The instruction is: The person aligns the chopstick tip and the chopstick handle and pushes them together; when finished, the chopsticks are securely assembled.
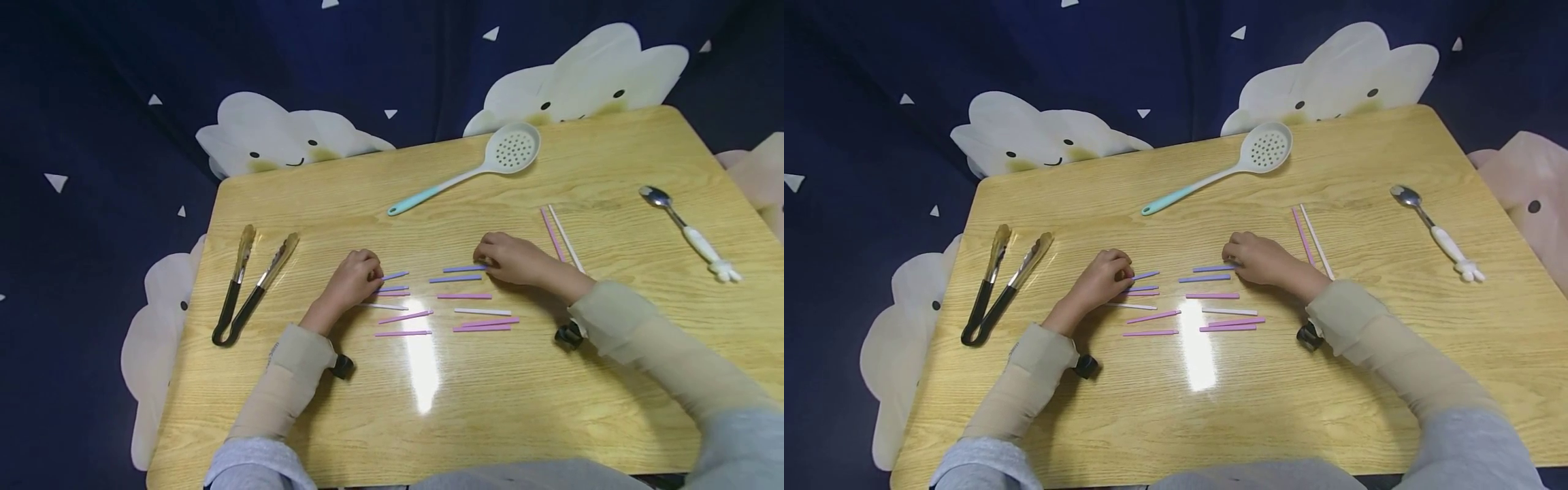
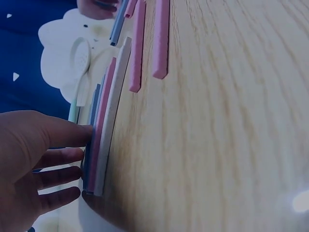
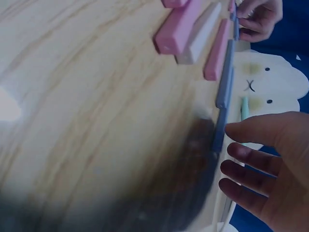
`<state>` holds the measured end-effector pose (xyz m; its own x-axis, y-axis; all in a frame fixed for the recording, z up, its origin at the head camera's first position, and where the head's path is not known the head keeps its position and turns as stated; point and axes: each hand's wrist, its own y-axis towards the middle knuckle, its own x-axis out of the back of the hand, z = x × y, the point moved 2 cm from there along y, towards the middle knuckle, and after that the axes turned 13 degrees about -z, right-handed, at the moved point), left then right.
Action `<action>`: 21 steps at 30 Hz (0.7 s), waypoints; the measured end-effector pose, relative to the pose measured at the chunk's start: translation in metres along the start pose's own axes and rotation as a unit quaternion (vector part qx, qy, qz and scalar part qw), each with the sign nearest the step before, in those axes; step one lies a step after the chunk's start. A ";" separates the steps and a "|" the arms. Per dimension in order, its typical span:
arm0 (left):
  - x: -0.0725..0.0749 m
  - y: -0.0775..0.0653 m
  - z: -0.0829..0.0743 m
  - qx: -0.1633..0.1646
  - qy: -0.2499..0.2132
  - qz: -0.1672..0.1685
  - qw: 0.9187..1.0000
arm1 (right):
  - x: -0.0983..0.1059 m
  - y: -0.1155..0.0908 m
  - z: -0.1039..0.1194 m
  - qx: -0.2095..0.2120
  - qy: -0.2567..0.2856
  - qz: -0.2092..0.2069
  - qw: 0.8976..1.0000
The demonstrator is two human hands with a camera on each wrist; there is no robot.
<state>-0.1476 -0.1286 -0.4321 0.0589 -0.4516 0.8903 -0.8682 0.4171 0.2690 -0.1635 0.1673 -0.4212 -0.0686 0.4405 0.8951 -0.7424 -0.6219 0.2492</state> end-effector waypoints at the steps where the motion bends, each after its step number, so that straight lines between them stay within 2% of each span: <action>1: 0.000 0.000 0.000 -0.002 0.000 -0.001 1.000 | -0.002 0.001 0.001 0.006 -0.003 -0.002 1.000; 8: 0.000 0.000 0.000 -0.010 0.001 -0.007 1.000 | -0.012 0.003 0.003 0.038 -0.028 -0.040 0.998; 13: 0.001 0.000 -0.001 0.002 0.002 0.000 1.000 | -0.014 0.005 0.003 0.052 -0.032 -0.053 0.997; 17: 0.001 0.001 -0.001 0.013 -0.002 0.006 1.000 | -0.011 0.005 0.004 0.030 -0.017 -0.049 0.998; 21: 0.002 0.002 0.000 0.030 -0.021 -0.010 0.999 | -0.004 0.006 0.005 -0.001 0.000 -0.055 0.998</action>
<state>-0.1490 -0.1288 -0.4302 0.0575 -0.4920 0.8687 -0.8951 0.3598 0.2631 -0.1640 0.1585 -0.4212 0.0138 0.5054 0.8627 -0.7464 -0.5689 0.3453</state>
